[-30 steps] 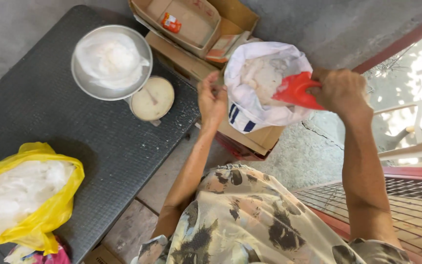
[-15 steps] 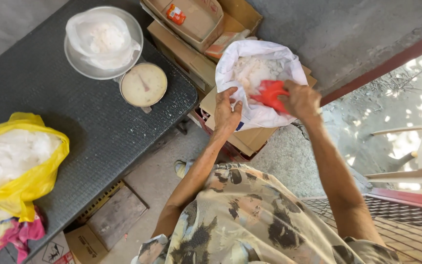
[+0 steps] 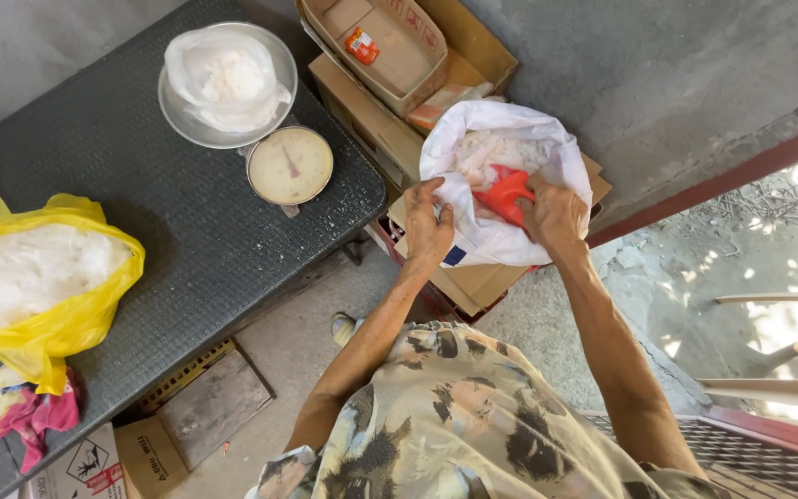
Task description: Measuring and bagging white powder using a scale and scoop.
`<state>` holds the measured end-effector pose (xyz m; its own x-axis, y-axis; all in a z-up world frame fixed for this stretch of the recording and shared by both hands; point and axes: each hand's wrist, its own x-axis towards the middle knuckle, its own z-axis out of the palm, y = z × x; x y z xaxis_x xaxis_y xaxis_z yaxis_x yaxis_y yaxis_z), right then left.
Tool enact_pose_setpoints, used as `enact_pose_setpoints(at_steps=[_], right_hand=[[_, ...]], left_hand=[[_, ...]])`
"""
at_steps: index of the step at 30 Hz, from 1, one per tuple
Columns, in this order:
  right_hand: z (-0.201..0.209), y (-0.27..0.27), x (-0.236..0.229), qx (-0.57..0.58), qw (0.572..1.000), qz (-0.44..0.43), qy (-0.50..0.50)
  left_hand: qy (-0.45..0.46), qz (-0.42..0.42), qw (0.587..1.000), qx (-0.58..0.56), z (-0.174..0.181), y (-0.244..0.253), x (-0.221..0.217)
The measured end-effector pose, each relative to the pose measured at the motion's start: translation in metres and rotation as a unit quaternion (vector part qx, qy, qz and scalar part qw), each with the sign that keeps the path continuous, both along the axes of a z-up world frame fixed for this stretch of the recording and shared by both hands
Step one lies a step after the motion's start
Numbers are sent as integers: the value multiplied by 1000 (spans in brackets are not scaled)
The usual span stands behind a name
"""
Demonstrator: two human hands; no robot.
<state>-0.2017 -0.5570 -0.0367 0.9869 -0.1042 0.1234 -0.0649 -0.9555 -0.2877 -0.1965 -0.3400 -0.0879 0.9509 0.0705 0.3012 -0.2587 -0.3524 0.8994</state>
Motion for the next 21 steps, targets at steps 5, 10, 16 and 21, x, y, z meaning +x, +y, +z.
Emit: enact_pose_setpoints(at_steps=[5,10,16,21], right_hand=[[5,16,10,-12,1000,0,-2],[3,-1,6,11,1000,9,-3],[20,-23,-24,69,997,-39,22],[-5,-50,-32,85,991,7,-104]], left_hand=[[23,-8,999,32,3,2,10],[19,-7,999,39,2,6,11],[39,-26,999,1,-1,7,9],[20,-7,1000,-8,-9,2,13]])
